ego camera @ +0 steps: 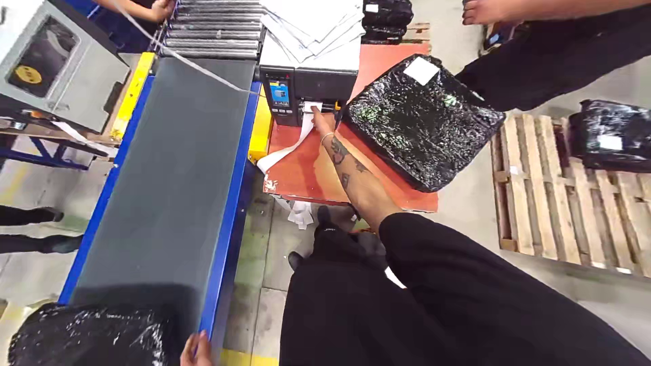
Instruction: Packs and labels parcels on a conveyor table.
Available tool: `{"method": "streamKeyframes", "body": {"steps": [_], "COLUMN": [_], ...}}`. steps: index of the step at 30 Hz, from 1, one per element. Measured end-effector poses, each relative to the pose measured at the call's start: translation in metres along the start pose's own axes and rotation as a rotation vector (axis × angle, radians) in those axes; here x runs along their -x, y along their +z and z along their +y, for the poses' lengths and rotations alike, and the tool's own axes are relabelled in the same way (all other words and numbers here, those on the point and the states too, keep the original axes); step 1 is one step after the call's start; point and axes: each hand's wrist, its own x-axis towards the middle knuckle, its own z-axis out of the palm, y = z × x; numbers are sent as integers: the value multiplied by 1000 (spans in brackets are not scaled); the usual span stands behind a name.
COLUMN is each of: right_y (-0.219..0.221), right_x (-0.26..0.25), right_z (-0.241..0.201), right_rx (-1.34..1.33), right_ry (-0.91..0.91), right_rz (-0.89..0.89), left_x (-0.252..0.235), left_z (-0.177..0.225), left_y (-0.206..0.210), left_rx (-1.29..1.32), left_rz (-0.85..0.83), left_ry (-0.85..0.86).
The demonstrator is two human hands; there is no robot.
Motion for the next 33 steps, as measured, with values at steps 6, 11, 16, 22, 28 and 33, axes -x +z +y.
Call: {"method": "streamKeyframes", "body": {"steps": [6, 11, 16, 22, 28, 33], "right_y": [0, -104, -305, -436, -440, -411], "right_x": [10, 12, -23, -14, -12, -16], "right_z": [4, 38, 106, 183, 234, 244], "right_rx": [-527, -495, 372, 523, -116, -332], "right_ry": [-106, -338, -136, 320, 359, 299], "right_rz": [43, 45, 346, 564, 582, 424], "left_x": [6, 17, 74, 169, 149, 114], "left_z": [74, 183, 312, 450, 490, 453], "left_y": [125, 255, 395, 498, 625, 681], "left_rx": [91, 158, -140, -46, -601, -764], "left_rz": [-342, -806, -1231, -1213, -844, -706], "left_ry": [12, 150, 559, 1168, 1111, 866]}}
